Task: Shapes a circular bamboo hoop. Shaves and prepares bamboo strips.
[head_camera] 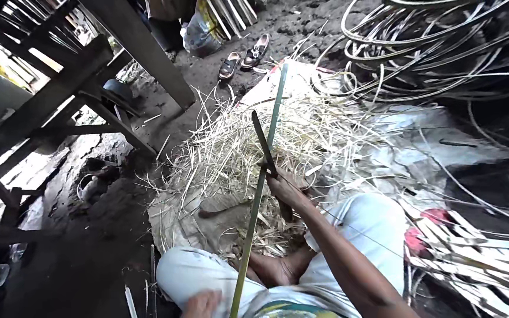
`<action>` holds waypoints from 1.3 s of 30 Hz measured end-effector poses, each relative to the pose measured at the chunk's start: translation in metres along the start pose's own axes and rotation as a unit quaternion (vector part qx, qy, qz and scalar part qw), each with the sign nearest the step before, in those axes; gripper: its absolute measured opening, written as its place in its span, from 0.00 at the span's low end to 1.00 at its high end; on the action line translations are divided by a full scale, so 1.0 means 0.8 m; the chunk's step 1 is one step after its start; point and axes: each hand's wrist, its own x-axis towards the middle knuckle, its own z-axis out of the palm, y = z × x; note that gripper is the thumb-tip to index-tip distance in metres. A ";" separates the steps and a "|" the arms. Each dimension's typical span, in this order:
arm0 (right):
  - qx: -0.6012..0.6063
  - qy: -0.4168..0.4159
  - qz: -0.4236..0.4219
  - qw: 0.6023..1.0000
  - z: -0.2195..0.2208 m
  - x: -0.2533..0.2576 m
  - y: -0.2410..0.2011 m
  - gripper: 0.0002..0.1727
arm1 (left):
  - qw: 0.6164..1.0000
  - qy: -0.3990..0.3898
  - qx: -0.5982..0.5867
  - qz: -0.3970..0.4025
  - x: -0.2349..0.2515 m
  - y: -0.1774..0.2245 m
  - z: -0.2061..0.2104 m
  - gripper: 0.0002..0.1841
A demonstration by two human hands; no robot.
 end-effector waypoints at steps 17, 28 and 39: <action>-0.219 0.180 -0.083 0.956 -0.013 -0.018 -0.013 0.14 | 0.952 0.198 -0.083 0.219 0.182 0.213 0.050 0.23; -0.201 0.086 0.013 0.976 -0.033 0.000 -0.010 0.18 | 0.958 0.189 -0.098 0.194 0.147 0.167 0.043 0.23; -0.210 0.177 -0.084 0.958 -0.040 0.021 0.002 0.15 | 0.957 0.170 -0.133 0.192 0.092 0.111 0.035 0.22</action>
